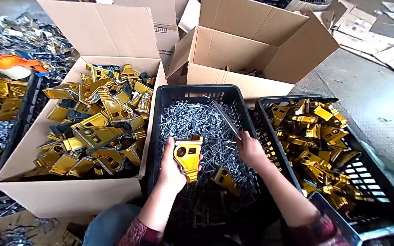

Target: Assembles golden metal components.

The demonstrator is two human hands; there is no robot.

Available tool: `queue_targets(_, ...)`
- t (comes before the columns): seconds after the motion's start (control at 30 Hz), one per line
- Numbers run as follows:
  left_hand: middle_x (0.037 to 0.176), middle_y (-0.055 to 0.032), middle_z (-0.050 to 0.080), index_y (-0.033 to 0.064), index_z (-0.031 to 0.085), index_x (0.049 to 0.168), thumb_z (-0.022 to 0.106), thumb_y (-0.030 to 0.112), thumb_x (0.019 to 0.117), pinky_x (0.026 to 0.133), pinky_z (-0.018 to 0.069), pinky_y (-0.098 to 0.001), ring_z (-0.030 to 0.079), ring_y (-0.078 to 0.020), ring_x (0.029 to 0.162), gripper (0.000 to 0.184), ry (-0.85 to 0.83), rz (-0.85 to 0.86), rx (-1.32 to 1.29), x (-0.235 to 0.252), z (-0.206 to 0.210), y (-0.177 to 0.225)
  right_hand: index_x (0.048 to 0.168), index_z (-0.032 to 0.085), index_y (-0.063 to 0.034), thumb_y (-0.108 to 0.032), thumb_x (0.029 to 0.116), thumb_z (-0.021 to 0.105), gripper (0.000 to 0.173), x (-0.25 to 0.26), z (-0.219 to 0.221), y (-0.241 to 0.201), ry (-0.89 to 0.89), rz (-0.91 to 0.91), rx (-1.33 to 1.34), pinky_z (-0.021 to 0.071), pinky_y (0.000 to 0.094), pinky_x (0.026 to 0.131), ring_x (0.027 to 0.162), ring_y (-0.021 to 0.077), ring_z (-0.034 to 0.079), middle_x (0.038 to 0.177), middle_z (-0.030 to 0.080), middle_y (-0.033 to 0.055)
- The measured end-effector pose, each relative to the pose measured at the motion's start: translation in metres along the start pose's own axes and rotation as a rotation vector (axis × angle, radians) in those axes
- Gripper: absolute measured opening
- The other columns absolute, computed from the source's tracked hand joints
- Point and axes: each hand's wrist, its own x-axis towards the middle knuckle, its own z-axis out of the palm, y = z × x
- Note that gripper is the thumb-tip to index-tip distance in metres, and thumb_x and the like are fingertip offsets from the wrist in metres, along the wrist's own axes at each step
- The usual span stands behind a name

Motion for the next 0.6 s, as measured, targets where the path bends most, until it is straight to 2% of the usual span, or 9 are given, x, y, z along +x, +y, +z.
queue_targets(0.1, 0.081, -0.0182, 0.068, 0.0067, 0.058, 0.117, 0.013, 0.078, 0.0963, 0.046, 0.055, -0.038, 0.067, -0.0272, 0.06, 0.087, 0.067, -0.016, -0.084, 0.007, 0.004, -0.001, 0.136, 0.052, 0.0003, -0.023, 0.1074, 0.046, 0.038, -0.061, 0.0, -0.03, 0.095, -0.272, 0.135, 0.0565, 0.0527, 0.07, 0.074, 0.033, 0.069, 0.083, 0.067, 0.0159)
queue_targets(0.17, 0.082, -0.0177, 0.067, 0.0069, 0.059, 0.122, 0.013, 0.08, 0.095, 0.044, 0.0542, -0.0375, 0.066, -0.0263, 0.059, 0.091, 0.061, -0.008, -0.121, 0.008, 0.005, -0.002, 0.122, 0.061, 0.0038, -0.023, 0.105, 0.047, 0.034, -0.092, 0.01, -0.042, 0.402, -0.49, 0.212, 0.0553, 0.0394, 0.055, 0.058, 0.0211, 0.064, 0.072, 0.065, 0.0092)
queue_targets(0.23, 0.085, -0.0182, 0.068, 0.0086, 0.058, 0.121, 0.015, 0.079, 0.0956, 0.044, 0.0547, -0.0385, 0.067, -0.0273, 0.06, 0.087, 0.1, 0.002, -0.125, 0.005, 0.007, -0.003, 0.119, 0.053, 0.0017, -0.031, 0.1099, 0.037, 0.038, -0.109, 0.023, -0.05, 0.669, -0.663, 0.357, 0.051, 0.0275, 0.051, 0.054, 0.0108, 0.054, 0.07, 0.054, 0.0044)
queue_targets(0.3, 0.085, -0.0187, 0.069, 0.0098, 0.057, 0.117, 0.016, 0.079, 0.096, 0.046, 0.056, -0.04, 0.068, -0.0286, 0.061, 0.083, 0.11, 0.017, -0.116, -0.001, 0.008, -0.006, 0.119, 0.049, -0.0032, -0.036, 0.1108, 0.033, 0.037, -0.12, 0.043, -0.052, 0.692, -0.659, 0.377, 0.0517, 0.0285, 0.053, 0.056, 0.0115, 0.054, 0.072, 0.052, 0.0038)
queue_targets(0.37, 0.079, -0.0172, 0.067, 0.0095, 0.057, 0.112, 0.016, 0.079, 0.0959, 0.044, 0.0551, -0.0388, 0.067, -0.0273, 0.058, 0.083, 0.094, 0.023, -0.108, -0.003, 0.01, -0.006, 0.12, 0.061, 0.0056, -0.021, 0.1032, 0.048, 0.034, -0.124, 0.055, -0.055, 0.536, -0.553, 0.247, 0.0564, 0.0374, 0.05, 0.055, 0.0198, 0.065, 0.075, 0.067, 0.0095)
queue_targets(0.4, 0.078, -0.0171, 0.066, 0.0088, 0.057, 0.11, 0.015, 0.079, 0.0962, 0.044, 0.0548, -0.0383, 0.067, -0.0272, 0.058, 0.083, 0.103, 0.016, -0.109, -0.003, 0.01, -0.006, 0.122, 0.06, 0.006, -0.02, 0.1026, 0.05, 0.034, -0.125, 0.057, -0.057, 0.485, -0.512, 0.251, 0.0557, 0.0369, 0.05, 0.055, 0.0193, 0.064, 0.074, 0.066, 0.0083)
queue_targets(0.47, 0.079, -0.0172, 0.068, 0.0091, 0.056, 0.11, 0.015, 0.076, 0.098, 0.044, 0.0552, -0.0377, 0.068, -0.0276, 0.059, 0.08, 0.139, 0.021, -0.103, -0.004, 0.012, -0.005, 0.119, 0.054, 0.0032, -0.026, 0.1076, 0.041, 0.034, -0.127, 0.056, -0.057, 0.603, -0.597, 0.342, 0.0521, 0.0269, 0.05, 0.053, 0.011, 0.056, 0.07, 0.057, 0.0038)
queue_targets(0.53, 0.082, -0.0172, 0.068, 0.0108, 0.056, 0.112, 0.016, 0.076, 0.0984, 0.046, 0.0569, -0.0389, 0.069, -0.0284, 0.062, 0.077, 0.12, 0.031, -0.112, -0.008, 0.011, -0.007, 0.119, 0.047, -0.0056, -0.036, 0.1112, 0.033, 0.034, -0.128, 0.055, -0.056, 0.698, -0.679, 0.429, 0.0502, 0.0245, 0.053, 0.055, 0.0085, 0.051, 0.071, 0.049, 0.0016)
queue_targets(0.6, 0.085, -0.0167, 0.069, 0.0121, 0.057, 0.113, 0.016, 0.077, 0.0972, 0.046, 0.0565, -0.0388, 0.069, -0.0275, 0.061, 0.078, 0.089, 0.028, -0.107, -0.006, 0.01, -0.008, 0.119, 0.056, 0.0029, -0.026, 0.1063, 0.043, 0.034, -0.124, 0.06, -0.053, 0.625, -0.622, 0.292, 0.0547, 0.0318, 0.051, 0.054, 0.0154, 0.06, 0.071, 0.06, 0.0063)
